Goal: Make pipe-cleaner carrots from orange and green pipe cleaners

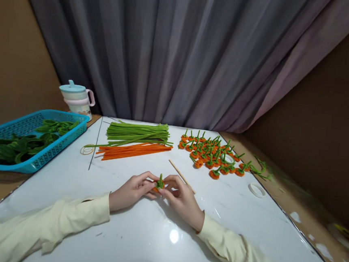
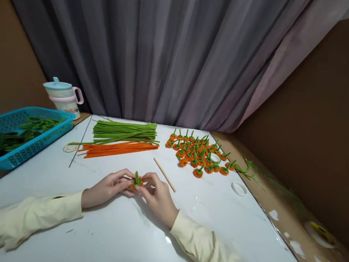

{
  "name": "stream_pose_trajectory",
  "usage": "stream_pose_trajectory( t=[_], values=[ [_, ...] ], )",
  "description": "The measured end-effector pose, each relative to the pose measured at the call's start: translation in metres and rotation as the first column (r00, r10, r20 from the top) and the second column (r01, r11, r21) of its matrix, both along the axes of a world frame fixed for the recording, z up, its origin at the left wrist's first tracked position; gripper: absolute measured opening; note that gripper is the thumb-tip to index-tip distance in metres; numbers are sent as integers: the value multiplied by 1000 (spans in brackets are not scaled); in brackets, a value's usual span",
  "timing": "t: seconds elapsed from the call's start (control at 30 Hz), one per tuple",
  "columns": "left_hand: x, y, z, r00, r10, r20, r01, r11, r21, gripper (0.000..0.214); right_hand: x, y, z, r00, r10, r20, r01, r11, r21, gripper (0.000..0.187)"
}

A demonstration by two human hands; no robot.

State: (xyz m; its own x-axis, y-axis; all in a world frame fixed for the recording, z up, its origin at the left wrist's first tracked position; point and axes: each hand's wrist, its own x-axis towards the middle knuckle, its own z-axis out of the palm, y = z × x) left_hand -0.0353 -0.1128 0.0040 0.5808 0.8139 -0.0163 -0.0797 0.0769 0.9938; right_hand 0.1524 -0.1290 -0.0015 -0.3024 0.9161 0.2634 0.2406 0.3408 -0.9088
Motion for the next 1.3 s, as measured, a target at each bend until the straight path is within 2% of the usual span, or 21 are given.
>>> stream_pose_trajectory(
  t=[0.27,0.4,0.73,0.87,1.0,1.3],
  values=[
    [0,-1,1,995,21,-95,-8,991,131,26,1,-2,0,998,-5,63,1,998,65,13],
    [-1,-2,0,989,27,-143,-2,984,176,26,0,-3,0,998,-9,55,5,998,65,11],
    [1,-4,-1,988,11,-156,12,989,147,34,-1,-5,1,995,1,100,-5,999,40,9],
    [2,1,1,987,-9,-160,22,997,78,34,0,-2,-2,992,32,119,-30,999,-15,9],
    [0,7,2,983,-84,-166,84,996,-8,32,0,0,-1,991,59,118,-53,997,-57,12],
    [-1,9,1,983,-107,-147,103,994,-30,30,0,0,5,987,82,140,-75,996,-52,13]
  ],
)
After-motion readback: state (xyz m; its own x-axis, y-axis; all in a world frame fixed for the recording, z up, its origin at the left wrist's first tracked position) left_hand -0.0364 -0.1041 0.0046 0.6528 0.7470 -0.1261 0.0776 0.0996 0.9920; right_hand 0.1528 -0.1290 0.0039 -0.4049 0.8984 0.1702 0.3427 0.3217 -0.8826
